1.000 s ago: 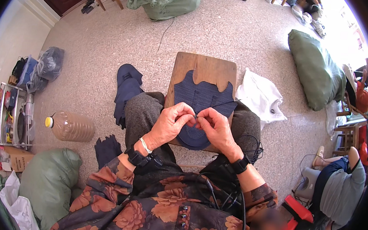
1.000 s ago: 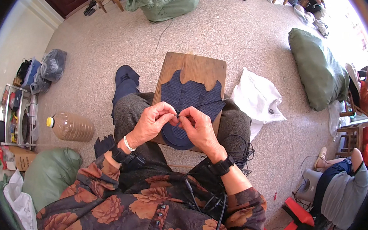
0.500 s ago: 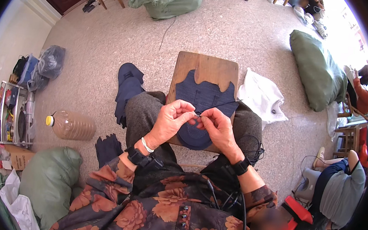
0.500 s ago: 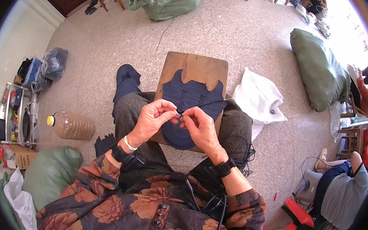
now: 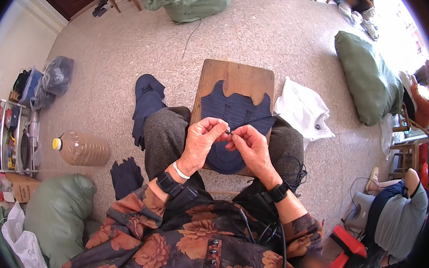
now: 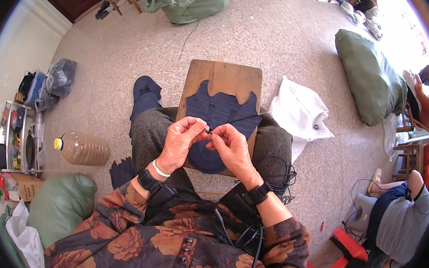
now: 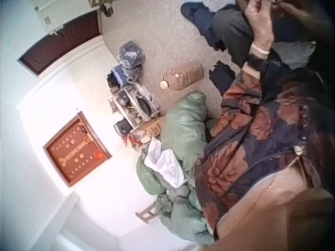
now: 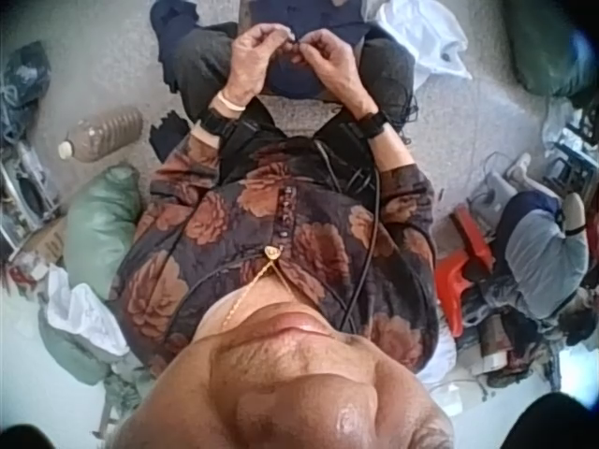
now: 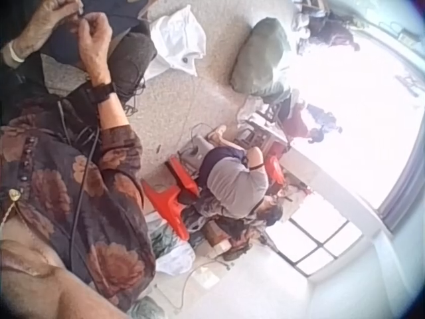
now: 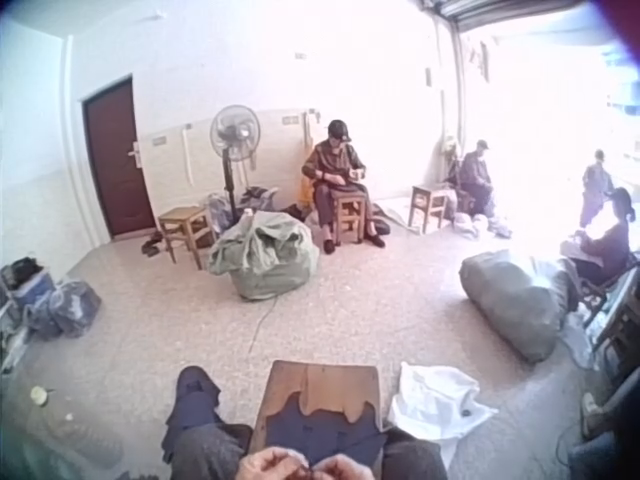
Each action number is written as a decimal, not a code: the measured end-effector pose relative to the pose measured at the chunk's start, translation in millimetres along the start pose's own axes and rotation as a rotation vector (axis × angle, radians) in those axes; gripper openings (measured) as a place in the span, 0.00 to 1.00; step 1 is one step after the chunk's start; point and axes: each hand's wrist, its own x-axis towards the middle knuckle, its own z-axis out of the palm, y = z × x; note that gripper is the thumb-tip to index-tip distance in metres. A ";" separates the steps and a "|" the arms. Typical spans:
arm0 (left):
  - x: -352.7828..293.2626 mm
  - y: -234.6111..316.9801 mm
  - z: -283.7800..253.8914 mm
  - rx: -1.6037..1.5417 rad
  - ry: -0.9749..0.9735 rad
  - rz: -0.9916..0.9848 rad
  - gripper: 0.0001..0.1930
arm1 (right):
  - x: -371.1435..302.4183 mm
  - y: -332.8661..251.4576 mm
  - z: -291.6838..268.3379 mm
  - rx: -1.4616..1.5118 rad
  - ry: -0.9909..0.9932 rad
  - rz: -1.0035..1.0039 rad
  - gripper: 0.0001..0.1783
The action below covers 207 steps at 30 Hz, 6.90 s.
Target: The person threads a cord through the eyelets of a shoe upper by hand, occasionally using a small tool to assist, and then sets it aside.
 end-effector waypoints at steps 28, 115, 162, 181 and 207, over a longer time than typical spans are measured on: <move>1.4 -24.2 4.9 -0.005 0.066 0.025 0.09 | 3.5 26.0 -4.5 -0.044 0.063 -0.021 0.05; 42.1 0.3 -3.4 1.157 -0.292 0.319 0.04 | 7.1 8.0 -43.2 0.212 0.248 0.235 0.26; 45.3 26.2 6.8 0.709 -0.277 0.147 0.08 | 21.6 7.1 -14.5 -0.667 0.070 -0.214 0.09; 45.6 35.0 16.7 0.600 -0.274 0.248 0.15 | 9.9 2.8 -14.7 -0.518 0.083 -0.205 0.08; 40.3 38.5 17.2 0.445 -0.317 0.194 0.14 | 33.9 -6.8 9.9 -0.293 0.130 -0.185 0.14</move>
